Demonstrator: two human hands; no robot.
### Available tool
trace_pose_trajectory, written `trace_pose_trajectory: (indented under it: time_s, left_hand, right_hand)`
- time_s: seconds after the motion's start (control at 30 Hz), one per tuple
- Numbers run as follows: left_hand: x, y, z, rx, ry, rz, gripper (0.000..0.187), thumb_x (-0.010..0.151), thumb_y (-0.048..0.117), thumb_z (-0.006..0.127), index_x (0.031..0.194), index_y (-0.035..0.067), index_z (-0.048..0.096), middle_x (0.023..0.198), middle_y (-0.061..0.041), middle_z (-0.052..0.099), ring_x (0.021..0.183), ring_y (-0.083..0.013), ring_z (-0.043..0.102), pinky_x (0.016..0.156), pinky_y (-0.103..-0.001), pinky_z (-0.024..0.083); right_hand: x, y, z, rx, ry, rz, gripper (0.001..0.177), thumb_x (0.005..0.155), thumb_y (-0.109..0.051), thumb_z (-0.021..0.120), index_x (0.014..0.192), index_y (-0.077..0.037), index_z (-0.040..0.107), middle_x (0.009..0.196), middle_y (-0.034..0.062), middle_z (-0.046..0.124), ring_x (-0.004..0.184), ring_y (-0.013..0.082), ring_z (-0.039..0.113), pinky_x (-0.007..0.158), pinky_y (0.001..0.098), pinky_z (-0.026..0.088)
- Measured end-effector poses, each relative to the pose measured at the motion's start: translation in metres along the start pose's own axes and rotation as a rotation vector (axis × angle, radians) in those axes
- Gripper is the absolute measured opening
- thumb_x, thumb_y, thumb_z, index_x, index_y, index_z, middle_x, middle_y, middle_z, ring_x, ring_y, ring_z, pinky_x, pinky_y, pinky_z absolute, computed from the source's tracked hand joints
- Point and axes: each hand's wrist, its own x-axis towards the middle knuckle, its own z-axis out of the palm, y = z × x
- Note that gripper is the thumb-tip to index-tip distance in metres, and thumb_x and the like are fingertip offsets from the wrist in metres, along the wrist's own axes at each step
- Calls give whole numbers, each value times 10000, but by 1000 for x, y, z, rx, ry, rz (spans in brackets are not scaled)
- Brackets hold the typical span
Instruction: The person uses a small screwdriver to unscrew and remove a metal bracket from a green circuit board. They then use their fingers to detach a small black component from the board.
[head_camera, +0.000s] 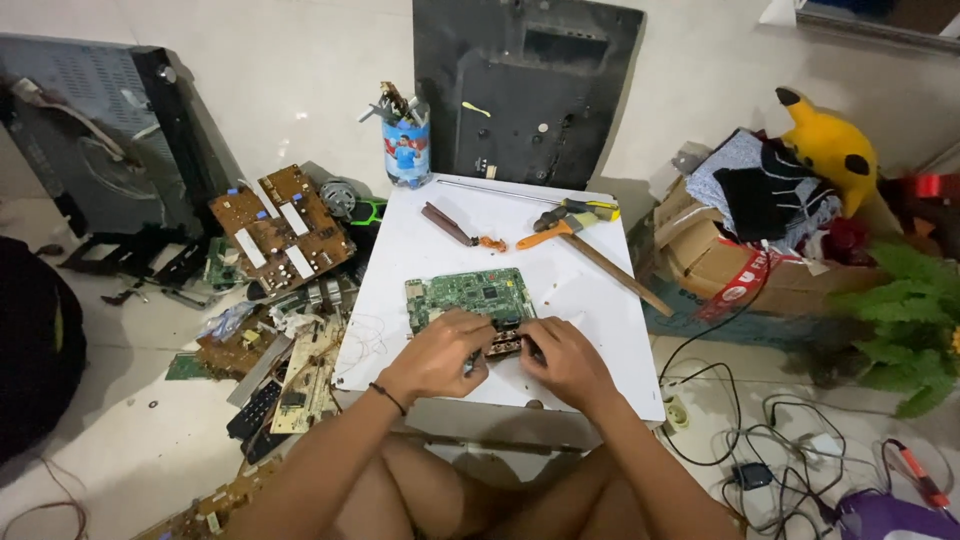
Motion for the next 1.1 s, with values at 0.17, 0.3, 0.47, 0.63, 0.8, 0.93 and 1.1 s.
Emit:
trace_pose_trajectory:
  time_s: [0.17,0.3,0.47,0.63,0.8,0.93,1.1]
  left_hand:
    - [-1,-3,5,44,16,45,94,758,113,586,817,65,640,712,-101,567,692,-310,604,718,-420,514]
    - [-5,-12,11,47,26,34,92,763,166,583,814,97,616,716,-59,540,692,-280,598,723,-406,511]
    - [-2,-8,7,25,9,-3,76,768,147,589,812,86,600,707,-78,528,703,-290,605,719,-411,513]
    - [-1,-12,7,-72,44,-201,40,823,123,609,839,90,592,737,-89,541,718,-278,611,690,-395,517]
    - [5,2,-9,-195,62,-276,132,859,168,689,851,90,583,766,-89,554,748,-289,631,699,-409,537]
    - [5,-9,-4,-189,39,-333,140,915,124,722,890,57,601,807,-107,595,789,-309,663,710,-403,551]
    - [9,-11,-2,-160,70,-421,147,940,107,713,913,60,577,811,-104,585,774,-300,675,679,-388,555]
  right_hand:
    - [1,1,-2,8,-111,105,198,1024,-297,582,1119,-127,620,933,138,673,947,311,701,883,405,559]
    - [0,15,4,-28,-33,-74,167,1005,-263,645,960,-103,626,825,121,643,886,288,697,834,384,572]
    - [1,53,23,-127,-117,-286,266,1039,-364,579,992,-105,619,933,122,654,1012,294,672,915,397,537]
    - [-2,73,37,-188,-217,-345,516,1094,-566,325,1089,-136,611,1004,76,620,1064,265,632,995,425,496]
    - [-5,77,48,-270,-129,-464,502,1104,-554,320,1036,-140,594,988,71,585,1059,264,610,998,414,499]
    - [-3,75,46,-266,-100,-515,308,1042,-426,563,1051,-124,621,1012,78,597,1020,289,623,962,419,529]
    - [2,60,31,-184,26,-536,243,1072,-327,555,1006,-103,626,962,79,599,906,278,657,860,381,565]
